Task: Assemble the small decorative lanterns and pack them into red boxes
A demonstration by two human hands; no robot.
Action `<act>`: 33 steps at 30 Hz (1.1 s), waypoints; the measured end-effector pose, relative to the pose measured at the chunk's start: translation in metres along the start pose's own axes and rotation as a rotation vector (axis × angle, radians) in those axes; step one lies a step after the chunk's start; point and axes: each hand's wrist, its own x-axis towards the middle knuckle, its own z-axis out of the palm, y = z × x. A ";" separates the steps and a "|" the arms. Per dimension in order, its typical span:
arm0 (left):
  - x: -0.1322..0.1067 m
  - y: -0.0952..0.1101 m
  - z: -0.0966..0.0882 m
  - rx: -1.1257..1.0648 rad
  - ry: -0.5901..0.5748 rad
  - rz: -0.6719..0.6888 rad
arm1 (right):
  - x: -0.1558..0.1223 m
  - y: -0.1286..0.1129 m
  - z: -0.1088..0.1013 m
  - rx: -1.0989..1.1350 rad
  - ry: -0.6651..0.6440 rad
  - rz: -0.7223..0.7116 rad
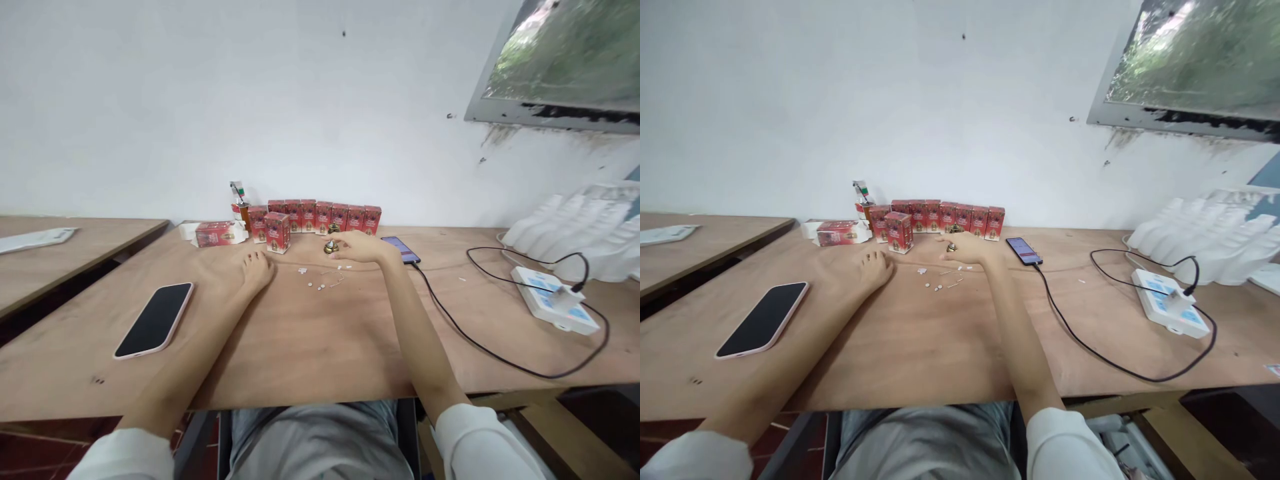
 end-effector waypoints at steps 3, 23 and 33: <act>-0.034 -0.015 -0.004 0.128 0.090 0.052 | 0.021 0.022 0.023 -0.008 0.141 -0.018; -0.077 -0.050 -0.015 0.248 -0.015 0.033 | 0.002 0.067 0.140 -0.250 0.528 0.347; -0.017 -0.027 0.018 0.026 -0.105 -0.007 | 0.008 0.083 0.145 -0.126 0.330 0.601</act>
